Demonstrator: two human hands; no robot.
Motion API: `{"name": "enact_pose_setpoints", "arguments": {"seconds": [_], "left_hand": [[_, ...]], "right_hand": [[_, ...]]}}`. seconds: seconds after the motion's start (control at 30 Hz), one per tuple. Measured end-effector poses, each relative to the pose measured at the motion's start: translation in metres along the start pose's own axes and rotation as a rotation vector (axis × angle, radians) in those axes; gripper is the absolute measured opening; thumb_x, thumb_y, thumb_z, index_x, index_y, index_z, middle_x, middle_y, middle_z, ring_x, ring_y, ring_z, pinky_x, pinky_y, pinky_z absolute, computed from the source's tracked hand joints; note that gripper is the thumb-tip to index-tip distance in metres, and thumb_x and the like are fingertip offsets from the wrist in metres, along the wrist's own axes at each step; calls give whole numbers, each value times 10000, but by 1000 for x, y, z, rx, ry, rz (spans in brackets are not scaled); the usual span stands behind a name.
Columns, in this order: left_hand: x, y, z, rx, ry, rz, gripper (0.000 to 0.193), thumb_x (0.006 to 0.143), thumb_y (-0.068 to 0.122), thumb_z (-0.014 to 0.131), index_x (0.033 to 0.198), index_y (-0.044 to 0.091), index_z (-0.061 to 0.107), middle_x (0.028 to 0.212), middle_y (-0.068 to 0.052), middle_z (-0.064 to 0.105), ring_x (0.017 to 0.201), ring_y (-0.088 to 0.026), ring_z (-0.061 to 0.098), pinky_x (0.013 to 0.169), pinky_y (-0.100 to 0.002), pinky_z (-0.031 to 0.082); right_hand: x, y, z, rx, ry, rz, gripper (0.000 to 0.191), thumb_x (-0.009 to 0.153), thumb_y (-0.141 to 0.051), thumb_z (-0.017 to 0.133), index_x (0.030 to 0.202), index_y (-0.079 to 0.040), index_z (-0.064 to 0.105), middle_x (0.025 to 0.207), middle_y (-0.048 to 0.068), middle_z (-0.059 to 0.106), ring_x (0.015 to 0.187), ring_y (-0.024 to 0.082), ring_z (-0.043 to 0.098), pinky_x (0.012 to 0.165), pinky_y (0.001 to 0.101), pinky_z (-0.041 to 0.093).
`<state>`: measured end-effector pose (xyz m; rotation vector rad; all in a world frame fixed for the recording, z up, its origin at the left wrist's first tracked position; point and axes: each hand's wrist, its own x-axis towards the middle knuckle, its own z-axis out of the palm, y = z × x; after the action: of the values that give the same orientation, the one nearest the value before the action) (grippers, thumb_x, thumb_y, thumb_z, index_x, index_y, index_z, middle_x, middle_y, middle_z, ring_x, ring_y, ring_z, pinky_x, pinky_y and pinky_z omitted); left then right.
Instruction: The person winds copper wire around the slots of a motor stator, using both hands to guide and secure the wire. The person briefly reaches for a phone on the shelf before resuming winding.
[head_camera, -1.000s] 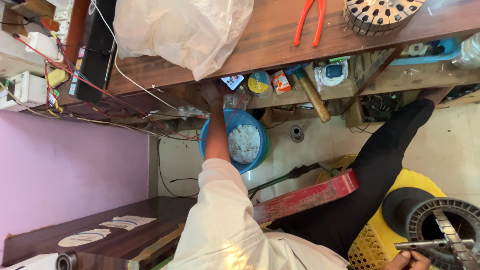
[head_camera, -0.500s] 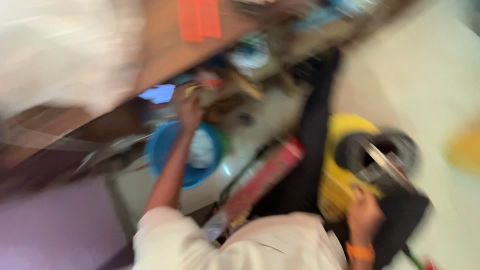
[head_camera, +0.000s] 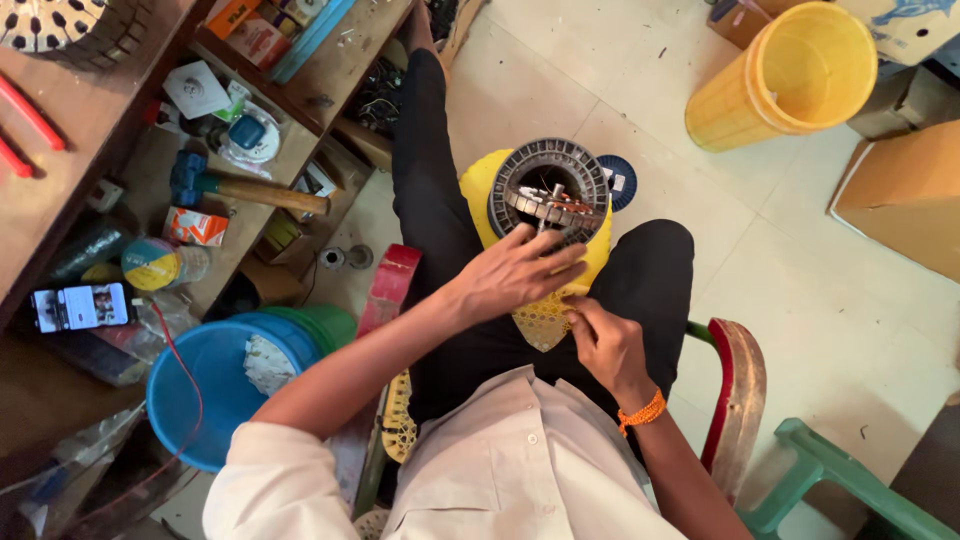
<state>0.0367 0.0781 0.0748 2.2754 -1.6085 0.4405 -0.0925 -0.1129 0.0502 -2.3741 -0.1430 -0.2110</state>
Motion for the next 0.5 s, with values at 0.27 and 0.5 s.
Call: {"name": "enact_pose_setpoints", "arguments": {"seconds": [0.27,0.5], "left_hand": [[-16,28,49,-618,325,-692,185,900,124,761,1083,100,745,926,-2,706,856,-191,627,765,-329,515],[-11,46,104,-1325,705,-1041,123,986,127,729,1053,25,742,983,14,753,904,-45,664,806,-236,539]], "right_hand": [[45,-12,-46,36,-16,-73,66,969,-60,711,1021,-20,709,871,156,723,738,292,731,633,347,554],[101,-6,-39,-25,-43,-246,78,980,-52,728,1056,-47,711,927,141,725,812,330,714,671,368,548]]}}
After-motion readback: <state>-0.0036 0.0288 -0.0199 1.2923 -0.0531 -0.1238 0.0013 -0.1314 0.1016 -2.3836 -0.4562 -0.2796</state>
